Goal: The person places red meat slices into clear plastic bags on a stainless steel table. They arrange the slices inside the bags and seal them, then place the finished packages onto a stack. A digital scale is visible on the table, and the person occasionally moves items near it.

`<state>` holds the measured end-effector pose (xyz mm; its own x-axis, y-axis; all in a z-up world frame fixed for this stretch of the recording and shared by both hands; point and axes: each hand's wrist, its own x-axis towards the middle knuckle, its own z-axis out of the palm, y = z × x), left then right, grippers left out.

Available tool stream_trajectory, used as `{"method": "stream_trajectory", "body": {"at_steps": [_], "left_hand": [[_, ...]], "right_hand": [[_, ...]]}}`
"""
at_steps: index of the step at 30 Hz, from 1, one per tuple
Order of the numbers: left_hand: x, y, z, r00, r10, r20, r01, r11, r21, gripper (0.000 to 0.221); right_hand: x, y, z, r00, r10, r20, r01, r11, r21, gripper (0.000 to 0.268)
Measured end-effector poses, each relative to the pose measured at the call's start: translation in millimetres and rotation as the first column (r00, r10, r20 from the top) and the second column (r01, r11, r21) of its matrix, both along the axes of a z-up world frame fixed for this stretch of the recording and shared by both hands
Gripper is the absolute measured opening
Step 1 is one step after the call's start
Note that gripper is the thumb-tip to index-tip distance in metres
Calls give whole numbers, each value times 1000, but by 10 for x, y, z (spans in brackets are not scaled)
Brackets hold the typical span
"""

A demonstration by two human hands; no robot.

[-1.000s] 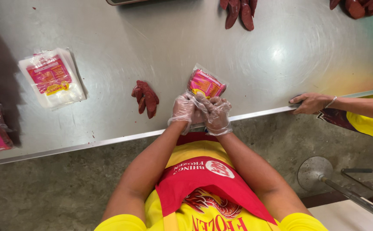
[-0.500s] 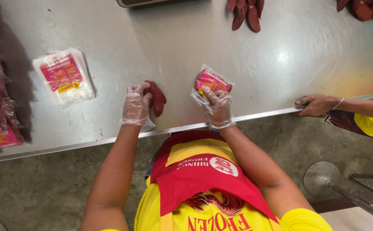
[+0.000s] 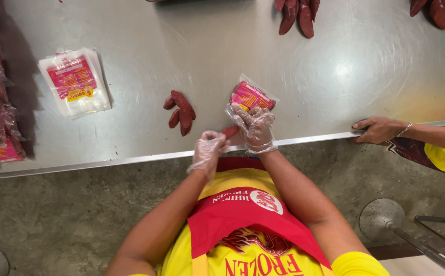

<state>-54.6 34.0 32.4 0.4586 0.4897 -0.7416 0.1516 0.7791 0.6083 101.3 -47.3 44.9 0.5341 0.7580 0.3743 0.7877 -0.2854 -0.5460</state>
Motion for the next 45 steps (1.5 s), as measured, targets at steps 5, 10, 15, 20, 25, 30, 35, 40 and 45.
{"method": "stream_trajectory", "body": {"at_steps": [5, 10, 15, 20, 25, 30, 35, 40, 45], "left_hand": [[418, -131, -415, 959, 275, 67, -273, 961, -34, 10], [203, -153, -543, 964, 261, 54, -263, 964, 28, 8], [231, -199, -521, 962, 266, 57, -270, 959, 81, 15], [490, -27, -493, 973, 230, 15, -231, 971, 61, 27], [472, 185, -313, 993, 98, -60, -88, 983, 159, 24], [501, 267, -226, 990, -39, -133, 96, 885, 455, 24], [253, 269, -197, 988, -73, -136, 112, 945, 307, 23], [44, -123, -242, 1000, -2, -4, 2, 997, 72, 22], [464, -225, -434, 991, 129, -27, -124, 980, 156, 18]], "right_hand": [[56, -56, -40, 993, 38, -115, -29, 996, 81, 38], [68, -68, -59, 998, 37, -45, -33, 995, 89, 40], [60, -85, -68, 993, 49, -106, -42, 997, 72, 37], [56, -81, -60, 993, 86, -77, -82, 995, 48, 37], [26, -76, -39, 988, 63, -139, -59, 998, 32, 35], [51, -55, 14, 992, 73, -101, -70, 997, 36, 34], [27, -60, 26, 998, 52, -34, -53, 998, -28, 38], [43, -67, 18, 992, 52, -111, -52, 999, 2, 39], [58, -80, -59, 998, 63, -29, -63, 998, -21, 40]]}}
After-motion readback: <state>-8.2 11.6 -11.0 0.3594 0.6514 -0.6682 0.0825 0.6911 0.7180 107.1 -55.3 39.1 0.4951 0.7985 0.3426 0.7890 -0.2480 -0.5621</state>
